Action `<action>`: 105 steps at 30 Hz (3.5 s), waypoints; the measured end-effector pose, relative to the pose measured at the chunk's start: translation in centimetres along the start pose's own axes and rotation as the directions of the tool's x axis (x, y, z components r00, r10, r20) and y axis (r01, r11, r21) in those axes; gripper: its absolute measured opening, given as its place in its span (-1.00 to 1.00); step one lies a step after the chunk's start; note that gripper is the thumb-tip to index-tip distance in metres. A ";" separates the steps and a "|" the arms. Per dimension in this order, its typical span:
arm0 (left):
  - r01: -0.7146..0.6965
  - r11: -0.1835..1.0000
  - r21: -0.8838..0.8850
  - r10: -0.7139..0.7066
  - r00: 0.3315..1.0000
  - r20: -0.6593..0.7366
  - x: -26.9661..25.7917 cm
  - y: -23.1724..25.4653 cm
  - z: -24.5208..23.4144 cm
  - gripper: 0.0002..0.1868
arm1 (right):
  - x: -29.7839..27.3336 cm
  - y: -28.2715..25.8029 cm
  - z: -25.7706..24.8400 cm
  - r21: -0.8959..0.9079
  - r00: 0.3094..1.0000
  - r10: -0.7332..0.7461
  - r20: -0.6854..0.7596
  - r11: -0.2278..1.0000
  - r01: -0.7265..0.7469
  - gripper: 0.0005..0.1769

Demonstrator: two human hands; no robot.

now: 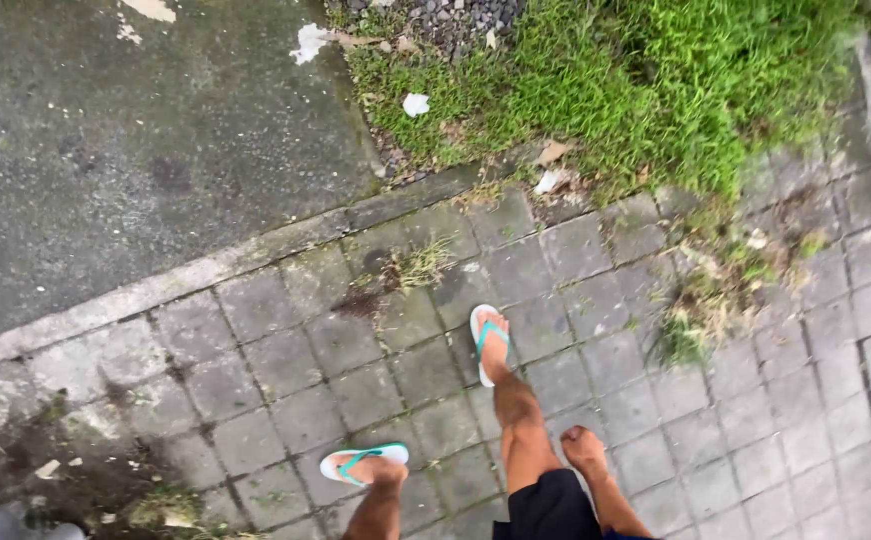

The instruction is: Pulling weeds and grass from between paving stones and the edge of a garden bed by hand.

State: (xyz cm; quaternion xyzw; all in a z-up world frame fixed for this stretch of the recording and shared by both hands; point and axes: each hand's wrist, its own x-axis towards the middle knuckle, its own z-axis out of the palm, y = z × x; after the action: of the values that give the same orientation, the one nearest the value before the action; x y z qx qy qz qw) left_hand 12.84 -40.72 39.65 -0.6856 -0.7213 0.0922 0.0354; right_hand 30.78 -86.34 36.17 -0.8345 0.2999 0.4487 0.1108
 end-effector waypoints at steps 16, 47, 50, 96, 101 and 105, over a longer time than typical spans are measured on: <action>-0.082 0.813 -0.577 0.572 0.302 0.763 -14.9 14.0 -5.4 -0.47 | 14.2 -12.5 -12.2 -0.341 0.916 -0.401 -0.004 0.862 0.376 -0.63; -0.670 0.425 -0.609 0.850 0.065 0.523 -12.3 42.2 19.7 -0.69 | 46.1 -51.5 8.8 -0.630 0.025 -0.873 -0.487 0.370 0.683 -0.70; -0.677 0.410 -0.611 0.849 0.040 0.526 -11.7 42.0 19.8 -0.68 | 46.4 -51.8 9.7 -0.595 0.037 -0.883 -0.469 0.346 0.725 -0.83; -0.730 0.523 -0.439 0.644 0.001 0.765 -13.3 38.9 24.1 -0.64 | 52.8 -43.5 -2.2 -0.390 0.170 -0.616 -0.769 0.663 0.639 -0.78; -0.743 0.507 -0.436 0.637 -0.017 0.770 -13.6 39.0 24.4 -0.64 | 45.6 -46.2 -1.9 -0.533 0.406 -0.720 -0.562 0.691 0.488 -0.24; -0.764 0.494 -0.415 0.645 0.002 0.764 -13.8 39.1 25.2 -0.63 | 45.8 -48.4 0.4 -0.614 0.627 -0.710 -0.320 0.659 0.434 -0.25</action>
State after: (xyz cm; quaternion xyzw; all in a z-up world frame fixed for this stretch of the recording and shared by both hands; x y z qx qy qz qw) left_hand 47.56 -54.90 8.88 -0.7958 -0.1784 0.4680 -0.3404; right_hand 78.67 -66.09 -5.50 -0.9752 -0.0956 0.1943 -0.0466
